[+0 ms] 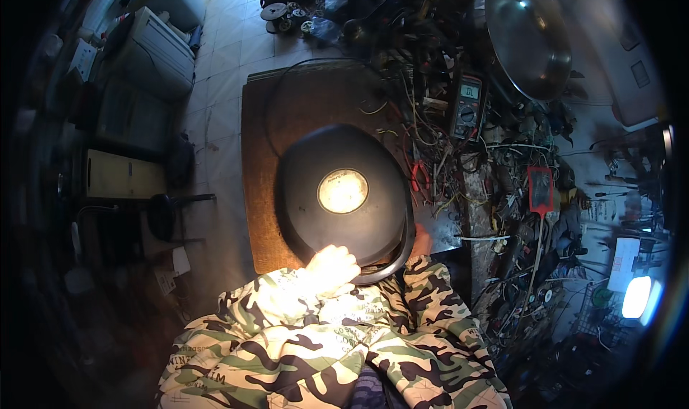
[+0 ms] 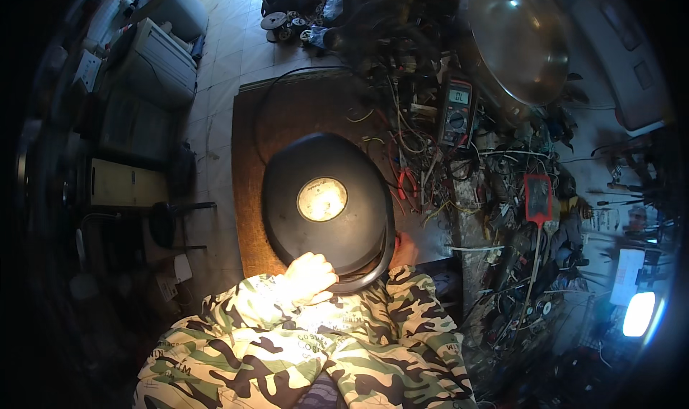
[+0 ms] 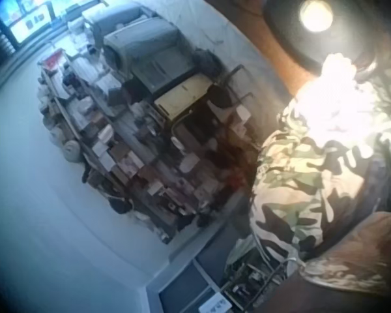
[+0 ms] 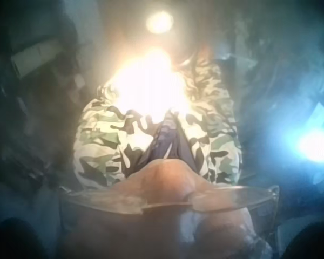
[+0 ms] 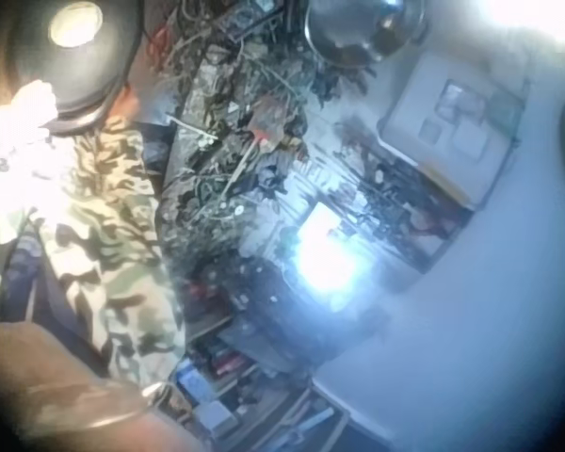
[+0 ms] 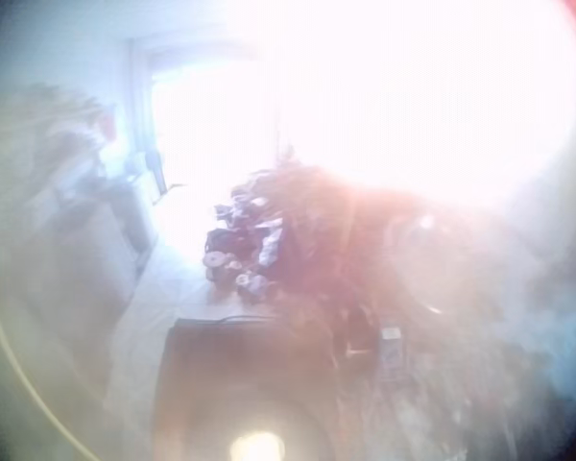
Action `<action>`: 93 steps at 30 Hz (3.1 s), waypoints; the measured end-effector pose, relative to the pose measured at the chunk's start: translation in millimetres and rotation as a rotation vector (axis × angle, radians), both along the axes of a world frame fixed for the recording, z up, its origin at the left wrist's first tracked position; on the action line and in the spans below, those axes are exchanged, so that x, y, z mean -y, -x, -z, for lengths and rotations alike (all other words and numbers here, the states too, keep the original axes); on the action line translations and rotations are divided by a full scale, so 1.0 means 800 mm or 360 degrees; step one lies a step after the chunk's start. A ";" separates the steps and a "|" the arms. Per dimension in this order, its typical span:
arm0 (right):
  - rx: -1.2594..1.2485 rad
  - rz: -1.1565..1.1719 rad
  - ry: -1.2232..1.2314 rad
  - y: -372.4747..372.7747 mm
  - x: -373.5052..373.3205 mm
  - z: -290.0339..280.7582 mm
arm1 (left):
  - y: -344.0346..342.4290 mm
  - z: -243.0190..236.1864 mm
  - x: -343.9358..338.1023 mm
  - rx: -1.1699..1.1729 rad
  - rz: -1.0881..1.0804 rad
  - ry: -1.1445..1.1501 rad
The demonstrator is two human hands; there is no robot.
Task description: The person uses a screwdriver to pry and separate the lid of a black electric sandwich press. They repeatedly open and close the press, working along the seam to detach the top cover from the base.
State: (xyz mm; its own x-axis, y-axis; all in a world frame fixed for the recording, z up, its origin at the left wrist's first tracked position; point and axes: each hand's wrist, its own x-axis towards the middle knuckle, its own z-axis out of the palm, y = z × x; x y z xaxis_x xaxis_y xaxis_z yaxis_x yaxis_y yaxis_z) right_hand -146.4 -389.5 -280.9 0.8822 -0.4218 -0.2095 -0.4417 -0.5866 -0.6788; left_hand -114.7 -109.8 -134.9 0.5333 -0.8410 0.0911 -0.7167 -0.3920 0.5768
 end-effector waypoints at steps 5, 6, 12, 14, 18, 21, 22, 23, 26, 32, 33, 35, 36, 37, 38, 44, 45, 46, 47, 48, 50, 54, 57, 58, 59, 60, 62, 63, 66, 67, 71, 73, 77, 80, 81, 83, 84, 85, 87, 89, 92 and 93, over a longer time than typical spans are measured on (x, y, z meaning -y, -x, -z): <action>-0.0080 -0.0366 0.0270 0.013 0.016 -0.003 | -0.049 -0.084 -0.015 -0.0051 -0.0390 0.0761; -0.0059 -0.0614 0.0441 -0.007 0.003 -0.042 | -0.060 -0.108 -0.023 0.0005 -0.0526 0.0767; 0.0681 -0.0428 0.0368 -0.065 -0.041 -0.126 | -0.147 -0.176 -0.063 -0.0367 -0.0989 0.0733; 0.0977 -0.0589 0.0004 -0.098 -0.066 -0.178 | -0.179 -0.195 -0.065 -0.0568 -0.1006 0.0803; 0.0458 -0.1067 -0.0916 -0.165 -0.118 -0.239 | -0.244 -0.200 -0.082 -0.0791 -0.0962 0.0998; 0.0320 -0.1330 -0.1080 -0.218 -0.144 -0.261 | -0.271 -0.203 -0.103 -0.1004 -0.0861 0.0891; 0.0296 -0.1329 -0.1128 -0.235 -0.152 -0.266 | -0.274 -0.205 -0.105 -0.0990 -0.0880 0.0900; 0.0270 -0.1327 -0.1163 -0.252 -0.158 -0.275 | -0.277 -0.208 -0.107 -0.1023 -0.0881 0.0895; 0.0296 -0.1210 -0.1085 -0.293 -0.161 -0.282 | -0.290 -0.207 -0.096 -0.1117 -0.0827 0.0916; 0.0277 -0.1221 -0.0904 -0.315 -0.179 -0.283 | -0.298 -0.199 -0.113 -0.1058 -0.0868 0.0887; 0.0300 -0.1218 -0.0908 -0.317 -0.182 -0.280 | -0.300 -0.195 -0.116 -0.1042 -0.0857 0.0878; 0.0344 -0.1194 -0.0916 -0.318 -0.186 -0.275 | -0.303 -0.194 -0.118 -0.1009 -0.0872 0.0870; 0.0354 -0.1175 -0.0881 -0.316 -0.184 -0.281 | -0.305 -0.197 -0.115 -0.0996 -0.0859 0.0872; 0.0364 -0.1157 -0.0845 -0.314 -0.182 -0.289 | -0.307 -0.199 -0.113 -0.1010 -0.0850 0.0901; 0.0374 -0.1139 -0.0809 -0.311 -0.179 -0.296 | -0.309 -0.200 -0.111 -0.1025 -0.0840 0.0931; 0.0140 -0.1348 -0.0884 -0.292 -0.200 -0.260 | -0.311 -0.199 -0.107 -0.1128 -0.0847 0.1017; 0.0124 -0.1410 -0.0834 -0.289 -0.211 -0.259 | -0.309 -0.200 -0.111 -0.1129 -0.0870 0.0994; -0.0015 -0.1506 -0.0738 -0.292 -0.220 -0.258 | -0.307 -0.199 -0.115 -0.1122 -0.0886 0.0981; 0.0013 -0.1501 -0.0754 -0.293 -0.231 -0.237 | -0.306 -0.197 -0.119 -0.1115 -0.0904 0.0967; 0.0106 -0.1440 -0.0686 -0.293 -0.235 -0.218 | -0.307 -0.197 -0.119 -0.1119 -0.0886 0.0974; 0.0182 -0.1352 -0.0604 -0.295 -0.234 -0.205 | -0.309 -0.194 -0.112 -0.1127 -0.0878 0.0988; 0.0217 -0.1341 -0.0591 -0.296 -0.244 -0.203 | -0.305 -0.196 -0.115 -0.1040 -0.0914 0.0964; 0.0193 -0.1291 -0.0572 -0.294 -0.236 -0.211 | -0.304 -0.200 -0.104 -0.1003 -0.0941 0.0908; 0.0171 -0.1274 -0.0573 -0.293 -0.236 -0.213 | -0.304 -0.199 -0.104 -0.0983 -0.0947 0.0907; 0.0286 -0.1263 -0.0626 -0.291 -0.239 -0.203 | -0.303 -0.199 -0.109 -0.0964 -0.0950 0.0905; 0.0314 -0.1295 -0.0619 -0.288 -0.238 -0.206 | -0.303 -0.200 -0.107 -0.0955 -0.0928 0.0927; 0.0291 -0.1409 -0.0616 -0.283 -0.229 -0.195 | -0.298 -0.197 -0.107 -0.1043 -0.0900 0.1030; 0.0269 -0.1538 -0.0665 -0.280 -0.233 -0.187 | -0.293 -0.201 -0.115 -0.1030 -0.0938 0.0993; -0.0026 -0.1475 -0.0203 -0.272 -0.161 -0.142 | -0.290 -0.207 -0.100 -0.1089 -0.0936 0.1023; -0.0077 -0.1345 -0.0048 -0.277 -0.131 -0.127 | -0.293 -0.204 -0.098 -0.1082 -0.0920 0.0997; 0.0271 -0.0173 0.0421 -0.336 -0.030 -0.120 | -0.291 -0.204 -0.103 -0.0892 -0.0995 0.0868; 0.0485 -0.0163 0.0448 -0.376 0.014 -0.108 | -0.290 -0.203 -0.100 -0.0806 -0.1004 0.0809; 0.0462 -0.0290 0.0654 -0.445 -0.015 -0.110 | -0.274 -0.202 -0.105 -0.0858 -0.1134 0.0831; 0.0192 -0.0324 0.0715 -0.497 -0.023 -0.075 | -0.272 -0.206 -0.096 -0.0634 -0.1024 0.0794; 0.0075 -0.0337 0.0763 -0.512 -0.018 -0.064 | -0.266 -0.207 -0.094 -0.0648 -0.1063 0.0730; -0.0087 -0.0349 0.0838 -0.533 -0.023 -0.053 | -0.256 -0.204 -0.092 -0.0824 -0.1099 0.0747; -0.0142 -0.0354 0.0873 -0.540 -0.028 -0.050 | -0.250 -0.208 -0.094 -0.0789 -0.1104 0.0695; -0.0183 -0.0349 0.0906 -0.543 -0.029 -0.048 | -0.245 -0.210 -0.093 -0.0776 -0.1098 0.0650; -0.0219 -0.0323 0.0958 -0.546 -0.028 -0.041 | -0.241 -0.211 -0.094 -0.0759 -0.1096 0.0650; -0.0208 -0.0248 0.0983 -0.536 -0.019 -0.034 | -0.241 -0.214 -0.090 -0.0790 -0.1072 0.0636; -0.0045 -0.0135 0.0923 -0.493 -0.021 -0.023 | -0.235 -0.215 -0.086 -0.0715 -0.1039 0.0634; 0.0021 -0.0112 0.0853 -0.467 -0.022 -0.024 | -0.231 -0.211 -0.084 -0.0696 -0.1023 0.0646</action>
